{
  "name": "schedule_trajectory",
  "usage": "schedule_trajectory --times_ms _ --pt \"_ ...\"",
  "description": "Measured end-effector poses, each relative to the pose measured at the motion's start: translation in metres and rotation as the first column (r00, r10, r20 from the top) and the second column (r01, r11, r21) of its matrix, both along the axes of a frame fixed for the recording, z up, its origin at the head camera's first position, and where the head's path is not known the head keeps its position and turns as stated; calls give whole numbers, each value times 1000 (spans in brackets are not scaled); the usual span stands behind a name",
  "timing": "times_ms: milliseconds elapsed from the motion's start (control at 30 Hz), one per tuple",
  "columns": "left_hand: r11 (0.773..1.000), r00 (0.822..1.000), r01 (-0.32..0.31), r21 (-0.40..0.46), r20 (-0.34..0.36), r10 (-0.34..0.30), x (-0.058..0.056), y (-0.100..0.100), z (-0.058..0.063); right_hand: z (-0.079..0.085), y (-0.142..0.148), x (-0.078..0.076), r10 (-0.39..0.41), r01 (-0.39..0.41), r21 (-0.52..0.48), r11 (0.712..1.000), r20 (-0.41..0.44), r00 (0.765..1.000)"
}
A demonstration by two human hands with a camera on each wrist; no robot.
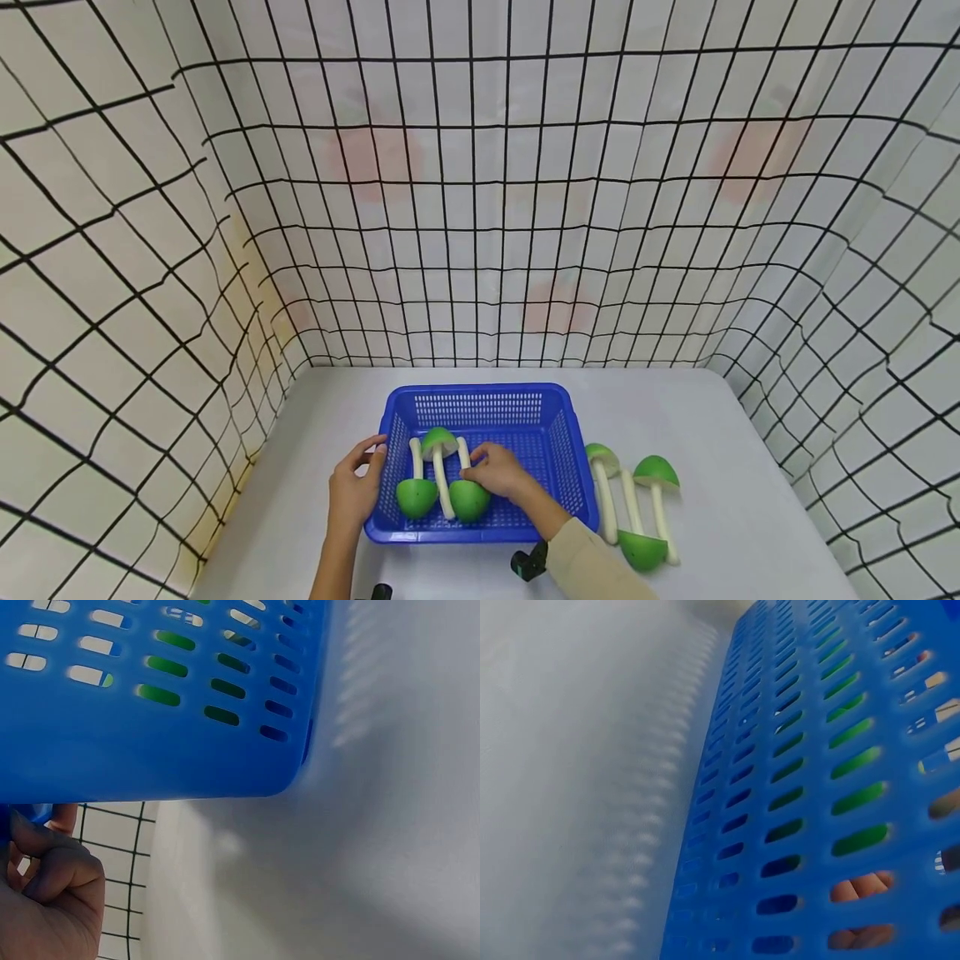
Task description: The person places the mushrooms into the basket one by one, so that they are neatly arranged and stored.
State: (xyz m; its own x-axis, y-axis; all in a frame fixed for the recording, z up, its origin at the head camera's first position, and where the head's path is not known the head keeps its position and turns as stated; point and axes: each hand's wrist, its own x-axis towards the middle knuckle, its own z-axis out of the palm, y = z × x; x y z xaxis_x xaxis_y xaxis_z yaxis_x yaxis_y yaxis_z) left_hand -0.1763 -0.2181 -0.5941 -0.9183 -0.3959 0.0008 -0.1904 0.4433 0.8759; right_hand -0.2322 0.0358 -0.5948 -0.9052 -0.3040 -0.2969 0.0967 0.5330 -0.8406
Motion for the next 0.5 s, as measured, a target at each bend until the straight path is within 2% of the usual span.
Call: schedule_trajectory --times_ms 133,333,500 --pt "1000 1000 10 -5 20 -9 0 -1 1 1 1 0 23 -23 -2 1000 3 1000" --pt "999 999 30 -24 36 -29 0 -1 4 0 1 2 -1 1 3 1000 -7 1000" --pt "999 999 31 -26 10 -30 0 0 4 -4 3 2 0 0 24 1000 -26 1000"
